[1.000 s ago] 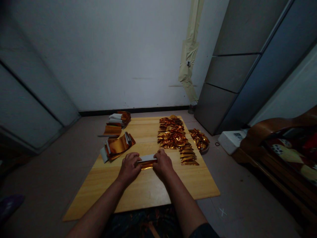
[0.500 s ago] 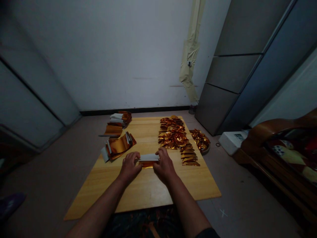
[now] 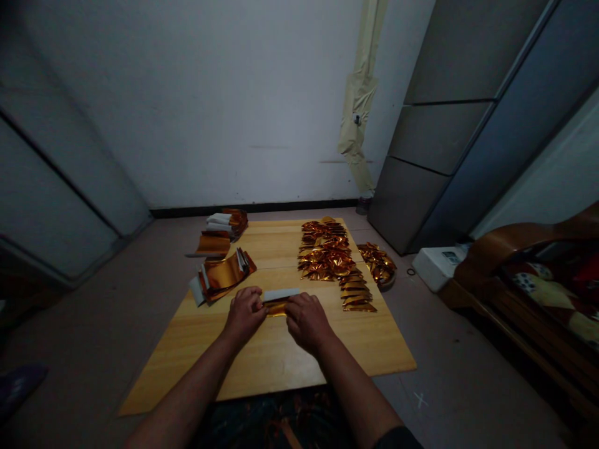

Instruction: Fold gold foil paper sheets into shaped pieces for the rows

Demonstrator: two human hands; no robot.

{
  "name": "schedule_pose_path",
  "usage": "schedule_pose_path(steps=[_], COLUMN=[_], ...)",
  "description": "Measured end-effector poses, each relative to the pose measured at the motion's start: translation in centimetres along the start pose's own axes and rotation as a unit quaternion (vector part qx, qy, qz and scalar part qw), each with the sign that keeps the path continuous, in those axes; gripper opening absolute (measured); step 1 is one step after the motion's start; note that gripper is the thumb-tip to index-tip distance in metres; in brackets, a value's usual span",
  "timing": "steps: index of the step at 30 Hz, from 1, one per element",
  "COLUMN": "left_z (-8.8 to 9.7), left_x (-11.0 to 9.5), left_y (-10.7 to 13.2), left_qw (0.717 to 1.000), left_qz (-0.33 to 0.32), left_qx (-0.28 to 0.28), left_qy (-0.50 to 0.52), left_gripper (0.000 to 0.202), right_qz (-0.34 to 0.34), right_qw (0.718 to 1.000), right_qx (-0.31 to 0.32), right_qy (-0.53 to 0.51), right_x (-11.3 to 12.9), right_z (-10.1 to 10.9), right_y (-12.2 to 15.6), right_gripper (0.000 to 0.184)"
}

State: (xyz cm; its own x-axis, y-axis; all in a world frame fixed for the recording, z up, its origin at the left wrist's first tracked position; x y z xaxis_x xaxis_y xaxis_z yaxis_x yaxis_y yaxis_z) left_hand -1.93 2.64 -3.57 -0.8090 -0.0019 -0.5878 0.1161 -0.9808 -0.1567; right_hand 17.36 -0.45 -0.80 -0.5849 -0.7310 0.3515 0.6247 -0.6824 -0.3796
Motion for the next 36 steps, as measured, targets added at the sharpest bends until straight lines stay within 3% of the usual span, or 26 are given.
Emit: schedule_pose_path(steps=[5, 17, 28, 36], left_z=[0.2, 0.4, 0.2, 0.3], left_x=[-0.1, -0.1, 0.3, 0.0], left_y=[0.3, 0.5, 0.4, 0.2], left_qw=[1.000, 0.998, 0.999, 0.999], left_qz=[-0.019, -0.062, -0.039, -0.031], left_qx=[-0.002, 0.031, 0.015, 0.018], left_qy=[0.000, -0.007, 0.028, 0.020], left_gripper=[0.003, 0.026, 0.015, 0.017], right_qz=[-0.028, -0.005, -0.003, -0.096], right_qw=[0.999, 1.000, 1.000, 0.995], right_qx=[0.031, 0.016, 0.005, 0.015], right_qy=[0.007, -0.021, 0.006, 0.021], right_x=[-0.9, -2.2, -2.3, -2.7], right_z=[0.0, -0.2, -0.5, -0.4], right_y=[-0.7, -0.9, -0.5, -1.7], right_gripper=[0.008, 0.003, 0.019, 0.020])
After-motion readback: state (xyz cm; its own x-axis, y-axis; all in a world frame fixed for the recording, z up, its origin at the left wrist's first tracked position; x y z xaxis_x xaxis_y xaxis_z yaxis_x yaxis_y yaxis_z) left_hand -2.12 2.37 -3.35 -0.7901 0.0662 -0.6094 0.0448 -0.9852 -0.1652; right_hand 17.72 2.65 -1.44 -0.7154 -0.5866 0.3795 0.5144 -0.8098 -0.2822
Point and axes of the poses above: each hand's wrist, its own y-axis away from the middle knuckle, its own z-axis out of the back of the hand, x = y × z, the point moved 3 cm from there along -y, towards the middle knuckle, and after that the axes turned 14 degrees about z, right-handed, at the moved point
